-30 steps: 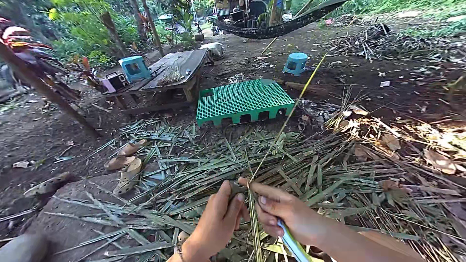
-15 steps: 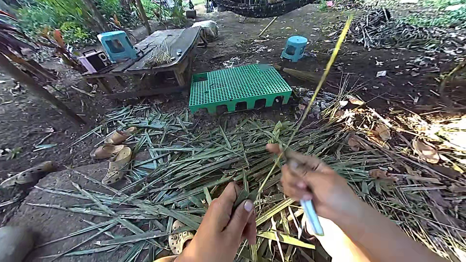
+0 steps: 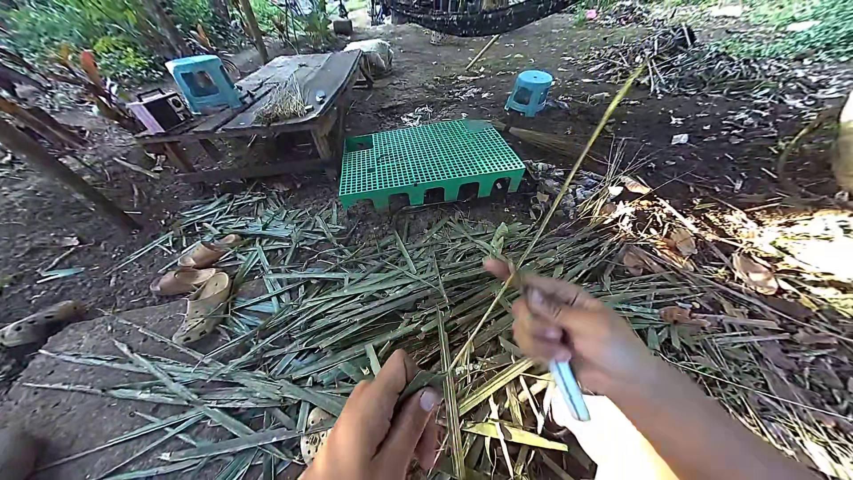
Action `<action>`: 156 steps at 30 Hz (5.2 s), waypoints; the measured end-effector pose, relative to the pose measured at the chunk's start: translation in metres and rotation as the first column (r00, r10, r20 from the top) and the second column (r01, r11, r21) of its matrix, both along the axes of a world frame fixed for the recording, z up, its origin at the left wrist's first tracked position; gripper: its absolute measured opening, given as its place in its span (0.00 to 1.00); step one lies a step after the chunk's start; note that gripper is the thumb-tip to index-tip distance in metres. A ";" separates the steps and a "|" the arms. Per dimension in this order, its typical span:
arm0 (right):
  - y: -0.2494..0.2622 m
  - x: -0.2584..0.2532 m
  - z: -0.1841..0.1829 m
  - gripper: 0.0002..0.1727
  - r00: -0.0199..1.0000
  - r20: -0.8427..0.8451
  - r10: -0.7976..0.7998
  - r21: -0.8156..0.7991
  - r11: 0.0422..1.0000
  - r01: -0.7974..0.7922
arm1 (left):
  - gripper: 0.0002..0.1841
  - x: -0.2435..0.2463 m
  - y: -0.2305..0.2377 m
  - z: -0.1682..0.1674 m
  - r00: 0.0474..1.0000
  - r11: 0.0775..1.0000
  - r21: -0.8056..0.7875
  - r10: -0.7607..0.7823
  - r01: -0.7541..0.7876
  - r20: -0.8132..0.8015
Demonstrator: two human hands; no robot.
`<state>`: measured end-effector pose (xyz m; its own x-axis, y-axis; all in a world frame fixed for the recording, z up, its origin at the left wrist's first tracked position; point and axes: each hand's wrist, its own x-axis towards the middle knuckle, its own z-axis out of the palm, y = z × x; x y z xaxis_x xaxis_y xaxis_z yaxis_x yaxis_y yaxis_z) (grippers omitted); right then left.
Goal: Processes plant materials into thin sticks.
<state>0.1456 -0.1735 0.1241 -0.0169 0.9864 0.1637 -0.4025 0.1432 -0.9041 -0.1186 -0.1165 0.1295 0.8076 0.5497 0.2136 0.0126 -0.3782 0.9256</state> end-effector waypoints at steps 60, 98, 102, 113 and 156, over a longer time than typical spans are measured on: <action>-0.011 -0.010 0.000 0.23 0.973 -0.174 -0.153 -0.015 0.988 0.152 | 0.03 0.019 0.015 -0.012 0.804 0.970 -0.061 0.230 -0.236 0.548; 0.005 -0.061 -0.037 0.18 0.942 -0.321 0.095 -0.118 0.983 -0.139 | 0.06 0.028 0.008 -0.037 0.854 0.858 -0.460 0.403 -0.228 0.329; 0.021 -0.030 -0.036 0.17 0.934 -0.337 -0.122 -0.042 0.993 0.115 | 0.05 0.024 0.015 -0.029 0.801 0.870 -0.417 0.439 -0.265 0.406; 0.030 0.038 -0.034 0.22 0.873 -0.325 -0.364 0.033 0.918 0.395 | 0.07 0.006 0.032 -0.013 0.676 0.841 -0.400 0.534 -0.364 0.508; 0.012 0.025 -0.001 0.21 0.972 -0.216 -0.098 0.183 0.973 0.139 | 0.11 -0.014 0.010 0.006 0.814 0.918 0.256 0.109 -0.302 0.571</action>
<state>0.1710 -0.1617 0.1232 0.1519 0.9278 0.3409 -0.5447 0.3664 -0.7543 -0.1325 -0.1063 0.1352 0.3850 0.5111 0.7684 -0.3345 -0.6987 0.6324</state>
